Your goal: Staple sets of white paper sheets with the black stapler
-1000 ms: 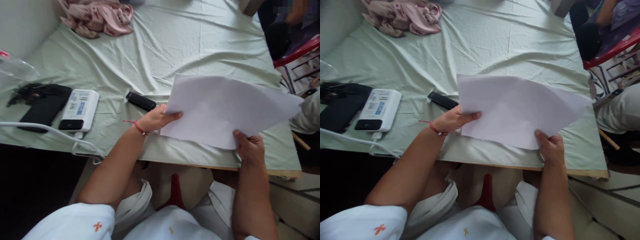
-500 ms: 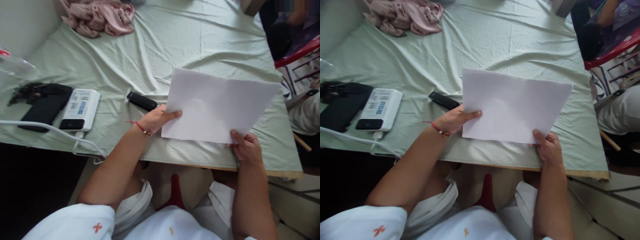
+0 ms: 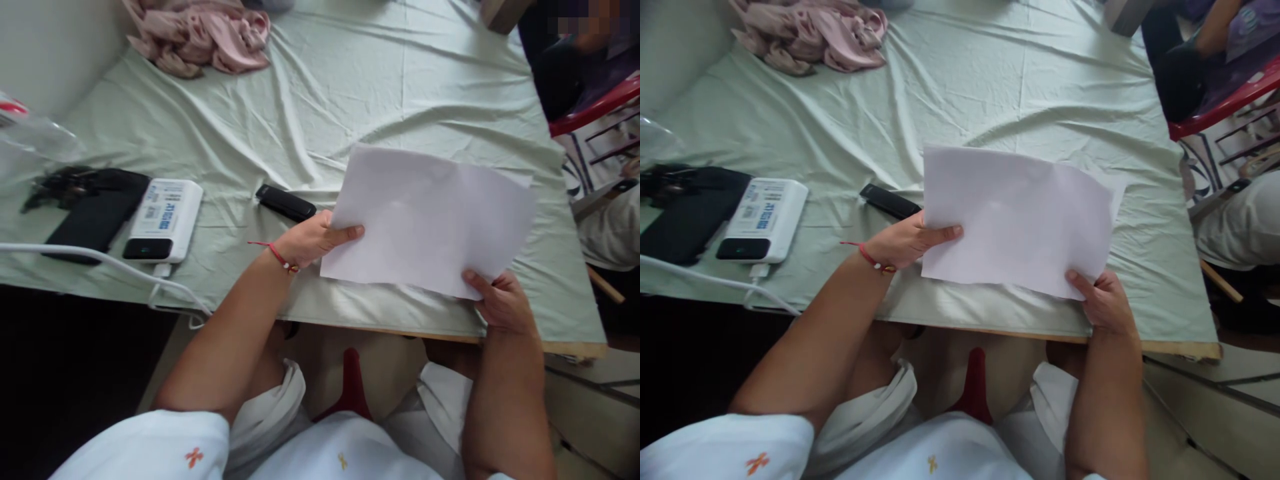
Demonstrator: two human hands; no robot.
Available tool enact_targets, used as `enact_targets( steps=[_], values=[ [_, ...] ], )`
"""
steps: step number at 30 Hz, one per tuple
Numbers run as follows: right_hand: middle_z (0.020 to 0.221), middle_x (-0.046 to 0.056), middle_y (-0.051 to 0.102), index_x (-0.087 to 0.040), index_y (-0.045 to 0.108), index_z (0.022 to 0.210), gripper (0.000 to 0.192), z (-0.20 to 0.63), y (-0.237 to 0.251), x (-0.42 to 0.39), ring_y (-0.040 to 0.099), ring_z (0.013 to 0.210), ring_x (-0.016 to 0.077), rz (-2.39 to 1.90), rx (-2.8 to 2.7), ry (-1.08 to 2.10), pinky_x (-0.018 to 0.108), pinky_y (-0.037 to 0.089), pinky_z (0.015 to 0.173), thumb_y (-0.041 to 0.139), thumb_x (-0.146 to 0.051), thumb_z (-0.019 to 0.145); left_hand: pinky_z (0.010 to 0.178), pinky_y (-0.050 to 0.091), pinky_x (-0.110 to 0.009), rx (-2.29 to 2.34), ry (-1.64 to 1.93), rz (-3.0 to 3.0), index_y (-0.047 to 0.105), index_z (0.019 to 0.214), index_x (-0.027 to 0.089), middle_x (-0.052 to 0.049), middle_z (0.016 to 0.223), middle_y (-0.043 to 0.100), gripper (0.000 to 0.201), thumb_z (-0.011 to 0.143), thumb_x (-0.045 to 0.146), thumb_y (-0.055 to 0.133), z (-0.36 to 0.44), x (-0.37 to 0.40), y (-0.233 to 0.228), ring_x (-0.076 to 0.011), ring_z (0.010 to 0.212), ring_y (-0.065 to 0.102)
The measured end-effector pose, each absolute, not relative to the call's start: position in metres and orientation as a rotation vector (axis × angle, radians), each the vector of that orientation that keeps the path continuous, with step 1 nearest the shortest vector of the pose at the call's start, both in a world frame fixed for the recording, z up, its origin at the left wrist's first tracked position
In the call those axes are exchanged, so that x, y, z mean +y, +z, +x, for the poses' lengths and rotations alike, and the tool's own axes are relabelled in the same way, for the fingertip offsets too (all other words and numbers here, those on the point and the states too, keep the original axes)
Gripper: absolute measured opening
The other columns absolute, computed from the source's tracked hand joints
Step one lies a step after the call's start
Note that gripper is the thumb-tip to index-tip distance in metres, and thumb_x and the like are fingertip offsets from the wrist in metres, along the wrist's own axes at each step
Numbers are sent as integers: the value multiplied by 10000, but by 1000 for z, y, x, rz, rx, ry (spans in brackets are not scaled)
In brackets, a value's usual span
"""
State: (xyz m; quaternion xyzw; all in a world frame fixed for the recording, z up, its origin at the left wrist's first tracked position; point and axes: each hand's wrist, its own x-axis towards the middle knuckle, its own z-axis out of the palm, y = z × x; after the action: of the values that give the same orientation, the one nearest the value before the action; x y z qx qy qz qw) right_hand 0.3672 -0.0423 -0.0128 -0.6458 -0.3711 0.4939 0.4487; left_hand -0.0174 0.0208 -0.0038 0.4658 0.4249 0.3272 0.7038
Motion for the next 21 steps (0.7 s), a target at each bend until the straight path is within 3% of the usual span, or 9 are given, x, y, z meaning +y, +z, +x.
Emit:
enact_targets(
  steps=[3, 5, 11, 16, 21],
  values=[
    [898, 12, 846, -282, 798, 867, 483, 363, -16, -43, 801, 836, 220, -1558, -882, 1175, 319, 690, 735, 1099, -494, 554, 985, 655, -437, 899, 711, 1056, 836, 1226, 201, -123, 1257, 839, 649, 788, 656, 985, -18, 18, 1, -335, 1158, 772],
    [941, 16, 859, -290, 799, 897, 472, 359, -18, -43, 811, 854, 226, -1548, -870, 1148, 327, 698, 750, 1096, -462, 573, 1007, 652, -450, 892, 711, 1063, 833, 1253, 203, -123, 1270, 837, 665, 786, 651, 988, -17, 16, 4, -342, 1184, 766],
    [908, 18, 855, -341, 792, 817, 422, 352, -17, -36, 778, 725, 237, -1539, -807, 1045, 347, 686, 602, 1101, -456, 554, 973, 637, -421, 924, 705, 1027, 860, 998, 175, -106, 1061, 856, 600, 703, 671, 1025, -11, 18, 5, -305, 1055, 780],
    [830, 13, 827, -313, 764, 731, 459, 353, -10, -35, 739, 650, 206, -1513, -717, 1020, 332, 683, 583, 1124, -444, 477, 749, 591, -277, 936, 647, 1045, 803, 765, 196, -34, 796, 798, 576, 634, 707, 1034, -10, 21, 12, -190, 794, 717],
    [741, 4, 780, -309, 777, 719, 476, 358, -7, -38, 657, 553, 186, -1603, -756, 1118, 323, 595, 421, 1129, -479, 448, 543, 440, -241, 997, 647, 1196, 771, 743, 197, -18, 702, 700, 600, 744, 775, 932, -15, 19, 18, -143, 617, 583]
  ],
)
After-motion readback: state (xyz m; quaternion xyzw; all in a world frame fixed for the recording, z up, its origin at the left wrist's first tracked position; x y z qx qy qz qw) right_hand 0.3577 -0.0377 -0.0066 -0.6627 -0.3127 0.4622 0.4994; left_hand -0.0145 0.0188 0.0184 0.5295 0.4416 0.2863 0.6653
